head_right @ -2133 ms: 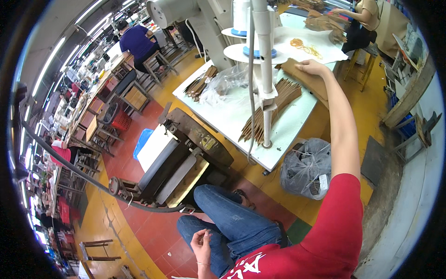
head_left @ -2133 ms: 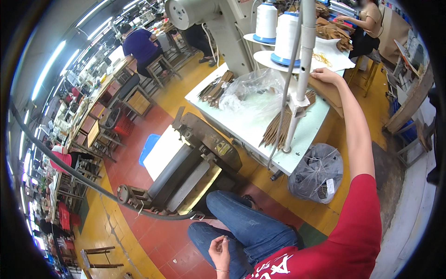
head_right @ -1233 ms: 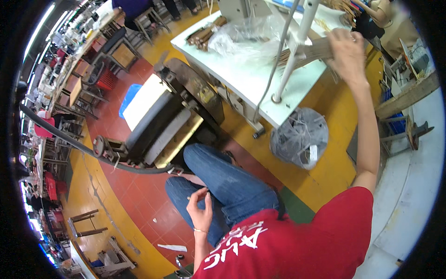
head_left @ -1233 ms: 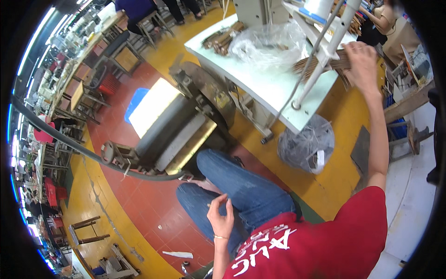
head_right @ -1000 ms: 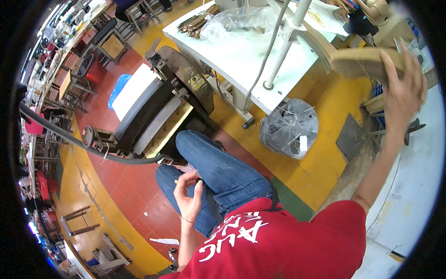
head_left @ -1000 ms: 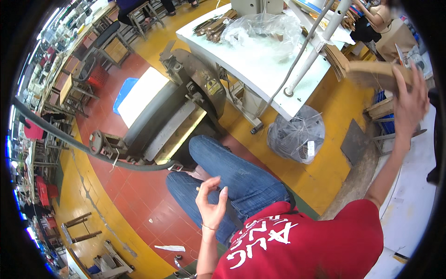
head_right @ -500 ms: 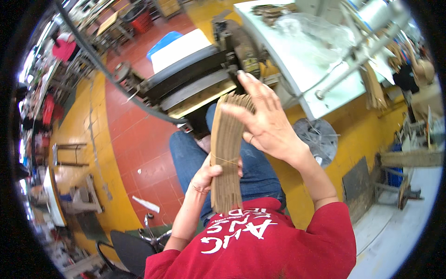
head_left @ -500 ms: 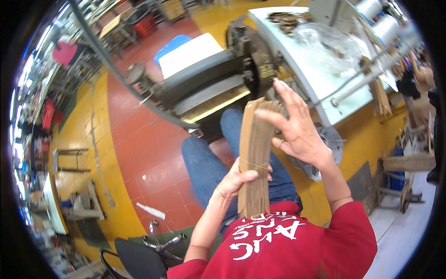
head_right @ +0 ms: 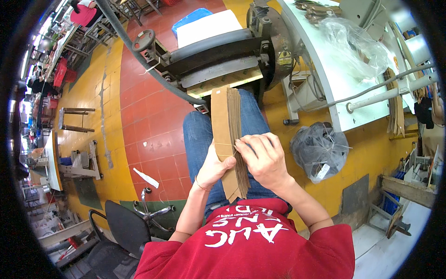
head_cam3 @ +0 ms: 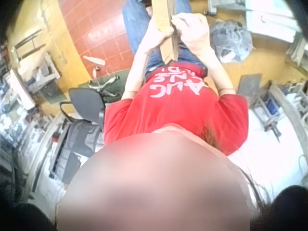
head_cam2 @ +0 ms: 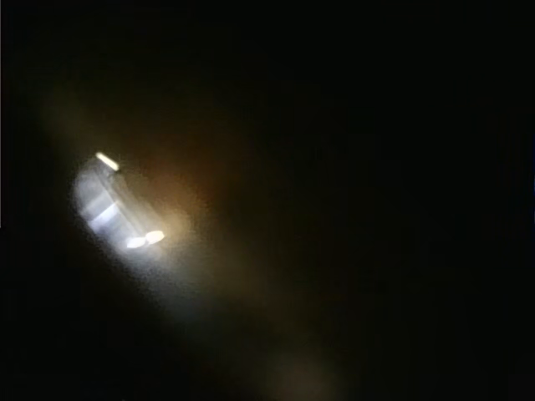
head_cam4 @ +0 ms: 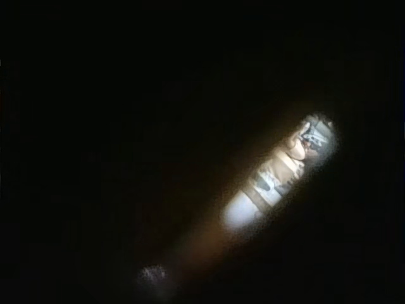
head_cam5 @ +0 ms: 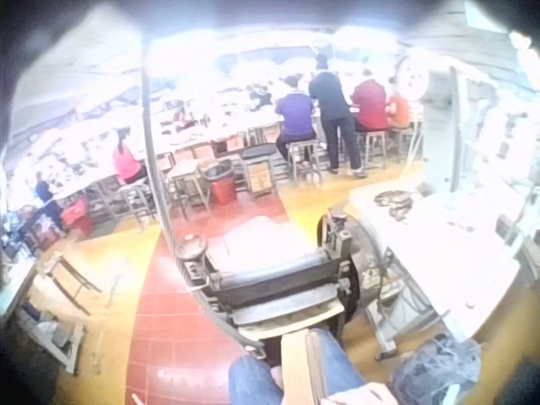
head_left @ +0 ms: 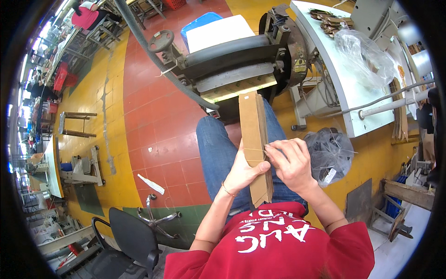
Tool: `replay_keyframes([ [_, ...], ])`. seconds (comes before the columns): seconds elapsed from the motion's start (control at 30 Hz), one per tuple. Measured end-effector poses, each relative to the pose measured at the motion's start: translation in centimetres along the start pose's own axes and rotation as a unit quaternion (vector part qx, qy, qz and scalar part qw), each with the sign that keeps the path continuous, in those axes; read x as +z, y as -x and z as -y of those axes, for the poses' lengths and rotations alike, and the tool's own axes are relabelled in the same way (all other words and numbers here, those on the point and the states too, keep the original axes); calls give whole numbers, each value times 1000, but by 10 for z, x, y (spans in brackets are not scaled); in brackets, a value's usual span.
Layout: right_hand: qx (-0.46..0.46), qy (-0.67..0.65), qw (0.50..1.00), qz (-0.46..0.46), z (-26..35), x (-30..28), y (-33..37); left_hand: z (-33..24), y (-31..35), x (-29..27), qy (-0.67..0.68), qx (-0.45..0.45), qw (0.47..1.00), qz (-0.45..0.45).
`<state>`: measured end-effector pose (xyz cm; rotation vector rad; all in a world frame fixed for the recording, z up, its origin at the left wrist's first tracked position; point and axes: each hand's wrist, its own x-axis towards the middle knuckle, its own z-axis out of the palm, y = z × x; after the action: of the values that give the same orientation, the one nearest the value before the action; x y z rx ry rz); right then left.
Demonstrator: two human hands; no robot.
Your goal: The person sits at a sanding machine and feeds flat cardboard pieces through the rollers one at a time. They stack the processed pieces on a nearby surface and occasionally adjust the pile.
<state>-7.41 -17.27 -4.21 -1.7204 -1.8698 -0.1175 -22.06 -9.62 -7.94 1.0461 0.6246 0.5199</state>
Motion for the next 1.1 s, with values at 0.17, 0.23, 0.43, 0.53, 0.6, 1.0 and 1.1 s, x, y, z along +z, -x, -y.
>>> replay_keyframes([
  [0.17,-7,43,999,10,0,3,4,4,-3,4,6,9,1000,-28],
  [0.23,-11,60,998,-6,2,8,3,7,-4,3,-17,23,999,-32],
  [0.43,100,-96,990,38,0,13,-2,15,-3,-3,-43,22,998,-51],
  [0.53,244,-498,818,152,-7,8,2,13,-1,-15,36,-37,999,-8],
  [0.6,295,-687,634,198,-18,1,5,8,2,-22,68,-53,995,39],
  [1.0,349,-852,382,-75,-119,-26,5,1,18,-38,121,-117,947,274],
  [1.1,420,-764,468,-143,-127,-9,7,18,28,-41,208,-132,940,236],
])
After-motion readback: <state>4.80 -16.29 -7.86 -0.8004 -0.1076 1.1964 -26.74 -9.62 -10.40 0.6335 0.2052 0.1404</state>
